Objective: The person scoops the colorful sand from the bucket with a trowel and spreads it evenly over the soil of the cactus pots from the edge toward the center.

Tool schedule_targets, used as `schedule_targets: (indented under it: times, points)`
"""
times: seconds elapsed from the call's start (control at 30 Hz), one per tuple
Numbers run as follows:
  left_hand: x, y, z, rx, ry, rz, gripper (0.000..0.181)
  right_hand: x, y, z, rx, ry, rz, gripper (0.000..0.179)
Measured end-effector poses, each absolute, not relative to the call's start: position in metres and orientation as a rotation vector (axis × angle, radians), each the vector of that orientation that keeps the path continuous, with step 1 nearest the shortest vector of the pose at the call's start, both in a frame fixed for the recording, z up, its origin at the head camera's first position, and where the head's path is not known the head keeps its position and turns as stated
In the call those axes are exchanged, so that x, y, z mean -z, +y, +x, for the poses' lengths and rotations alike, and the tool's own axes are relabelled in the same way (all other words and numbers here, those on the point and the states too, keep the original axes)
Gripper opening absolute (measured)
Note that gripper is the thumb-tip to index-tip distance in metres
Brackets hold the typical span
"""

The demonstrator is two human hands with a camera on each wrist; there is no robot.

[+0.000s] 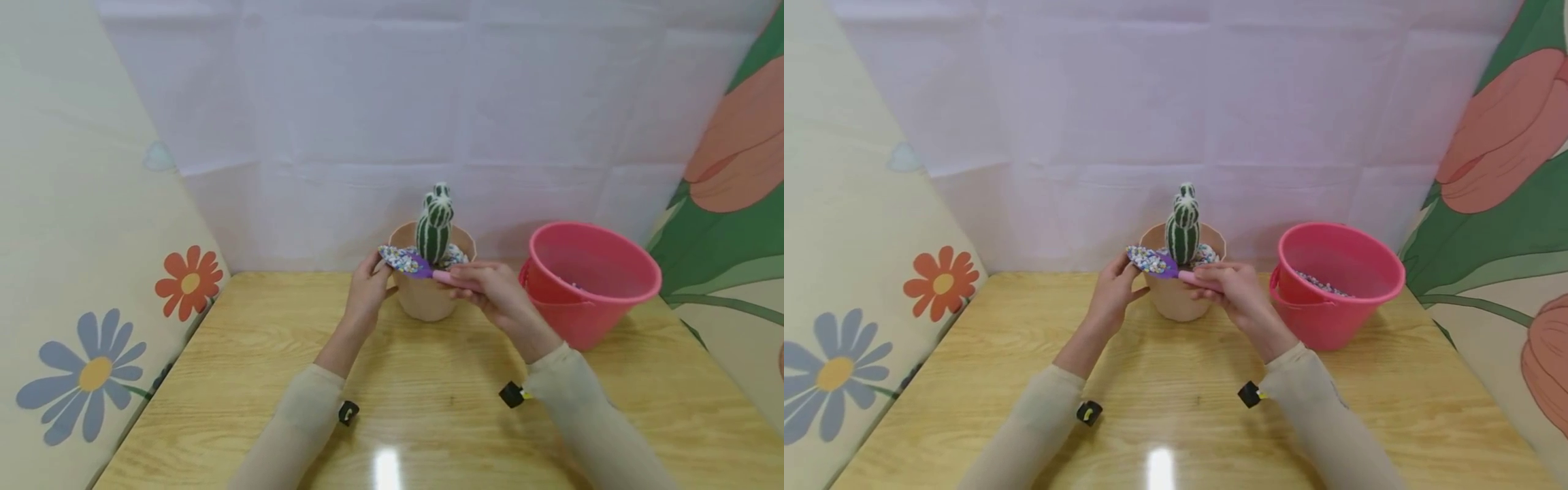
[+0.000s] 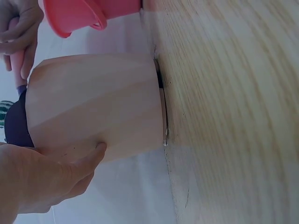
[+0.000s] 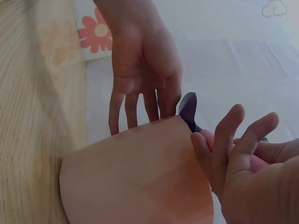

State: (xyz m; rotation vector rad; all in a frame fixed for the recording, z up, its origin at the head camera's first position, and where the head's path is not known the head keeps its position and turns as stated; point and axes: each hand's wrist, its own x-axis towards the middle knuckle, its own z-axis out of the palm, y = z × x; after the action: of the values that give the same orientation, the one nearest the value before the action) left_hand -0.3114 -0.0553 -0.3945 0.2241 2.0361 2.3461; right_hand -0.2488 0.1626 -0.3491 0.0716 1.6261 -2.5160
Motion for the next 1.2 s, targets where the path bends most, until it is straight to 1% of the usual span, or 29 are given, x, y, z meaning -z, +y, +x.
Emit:
schedule_targets:
  times: [0.77,1.2]
  points:
    - [0.3918,-0.0527,-0.3103,-2.367,2.013,0.188,0.053,0.3506,0.1590,-0.2554,2.528,1.404,0.147,0.041]
    - [0.3929,-0.0547,-0.3101,-2.360,2.027,0.199,0.052,0.3486,0.1602,-0.2547,2.533,1.240,0.111,0.043]
